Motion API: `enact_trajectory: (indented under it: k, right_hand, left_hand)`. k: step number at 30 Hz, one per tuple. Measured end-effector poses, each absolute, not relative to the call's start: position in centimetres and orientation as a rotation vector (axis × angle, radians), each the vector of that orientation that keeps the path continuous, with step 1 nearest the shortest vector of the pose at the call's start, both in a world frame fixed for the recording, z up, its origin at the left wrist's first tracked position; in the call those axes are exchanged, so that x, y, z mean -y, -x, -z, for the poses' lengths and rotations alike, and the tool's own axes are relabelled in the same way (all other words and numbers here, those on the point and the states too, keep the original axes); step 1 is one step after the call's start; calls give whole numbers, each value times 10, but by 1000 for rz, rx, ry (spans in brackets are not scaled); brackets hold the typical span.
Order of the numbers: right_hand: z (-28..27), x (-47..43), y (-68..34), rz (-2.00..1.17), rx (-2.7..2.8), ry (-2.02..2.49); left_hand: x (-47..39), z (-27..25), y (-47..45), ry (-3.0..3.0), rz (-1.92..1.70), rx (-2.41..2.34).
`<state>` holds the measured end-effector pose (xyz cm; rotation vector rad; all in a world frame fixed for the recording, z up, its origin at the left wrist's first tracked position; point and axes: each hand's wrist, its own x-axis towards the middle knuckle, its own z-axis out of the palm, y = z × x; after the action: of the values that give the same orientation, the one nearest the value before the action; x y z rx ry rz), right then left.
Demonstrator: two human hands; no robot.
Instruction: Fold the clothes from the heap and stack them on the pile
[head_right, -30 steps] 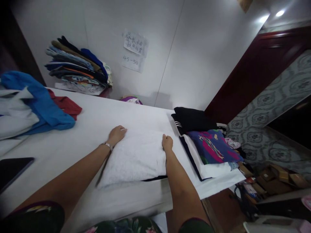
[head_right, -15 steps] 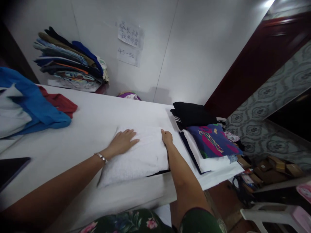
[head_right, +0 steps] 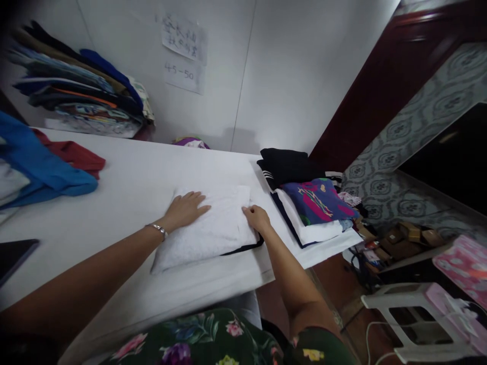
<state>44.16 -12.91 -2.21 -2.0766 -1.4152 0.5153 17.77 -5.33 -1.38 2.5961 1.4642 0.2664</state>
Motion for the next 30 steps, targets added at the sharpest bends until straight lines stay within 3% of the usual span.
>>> enact_trajectory:
  k: [10, 15, 23, 27, 30]
  right_hand:
    - [10, 156, -419, -305, 1540, 2239]
    - [21, 166, -426, -194, 1498, 1990]
    - [53, 176, -434, -264, 1460, 2046]
    - [38, 181, -430, -198, 1594, 2209]
    - [13, 181, -412, 31, 1778, 2242]
  left_hand:
    - [57, 13, -178, -2581, -280, -1521]
    - [60, 18, -177, -2555, -419, -1547]
    - [58, 17, -183, -2503, -313, -1518]
    - [59, 15, -184, -2532, -345, -1523]
    - [62, 13, -185, -2550, -341, -1530]
